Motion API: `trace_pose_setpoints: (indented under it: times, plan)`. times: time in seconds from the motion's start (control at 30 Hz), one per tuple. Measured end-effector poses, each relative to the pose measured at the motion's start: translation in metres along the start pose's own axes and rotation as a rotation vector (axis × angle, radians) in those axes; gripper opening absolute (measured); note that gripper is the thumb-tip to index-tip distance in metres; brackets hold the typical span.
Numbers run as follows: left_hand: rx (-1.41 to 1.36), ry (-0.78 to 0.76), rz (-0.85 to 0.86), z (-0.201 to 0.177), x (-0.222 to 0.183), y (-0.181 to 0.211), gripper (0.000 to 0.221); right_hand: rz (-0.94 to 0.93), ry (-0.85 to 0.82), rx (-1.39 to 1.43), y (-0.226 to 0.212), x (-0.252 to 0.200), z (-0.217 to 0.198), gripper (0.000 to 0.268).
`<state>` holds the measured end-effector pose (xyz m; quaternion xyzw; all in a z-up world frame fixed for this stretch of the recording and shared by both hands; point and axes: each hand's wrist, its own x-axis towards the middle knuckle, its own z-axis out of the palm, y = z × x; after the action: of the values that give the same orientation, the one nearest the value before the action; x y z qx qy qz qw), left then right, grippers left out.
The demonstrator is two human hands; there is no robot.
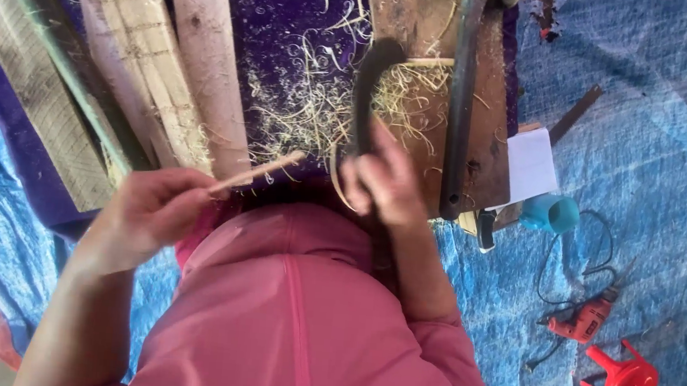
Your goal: A person is using a curved blade to shave thin layers off a wooden stick to shape or smooth it.
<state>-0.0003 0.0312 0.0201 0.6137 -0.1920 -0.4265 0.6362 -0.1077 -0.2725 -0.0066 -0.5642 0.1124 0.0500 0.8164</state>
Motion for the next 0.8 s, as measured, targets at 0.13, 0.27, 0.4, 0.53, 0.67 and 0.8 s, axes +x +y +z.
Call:
trace_pose_setpoints:
  times: [0.13, 0.27, 0.4, 0.53, 0.67, 0.8]
  plan:
    - [0.103, 0.238, 0.002, -0.01, -0.004, -0.019, 0.022, -0.043, 0.048, 0.33, 0.025, 0.004, -0.045, 0.063]
    - [0.4, 0.702, 0.061, 0.003, 0.018, -0.034, 0.017, -0.068, -0.062, 0.251, 0.037, 0.013, -0.03, 0.07]
    - [0.474, 0.717, 0.142, 0.014, 0.026, -0.018, 0.017, -0.025, -0.114, 0.252, 0.045, 0.022, -0.02, 0.066]
    - [0.474, 0.727, 0.063, 0.017, 0.03, -0.02, 0.018, -0.01, -0.127, 0.273, 0.054, 0.033, -0.024, 0.066]
    - [0.582, 0.78, 0.252, 0.029, 0.044, -0.051, 0.014, 0.023, -0.1, 0.205, 0.064, 0.036, -0.022, 0.066]
    - [0.853, 0.837, 0.371, 0.034, 0.073, -0.07, 0.008, 0.019, -0.078, 0.181, 0.063, 0.038, -0.019, 0.065]
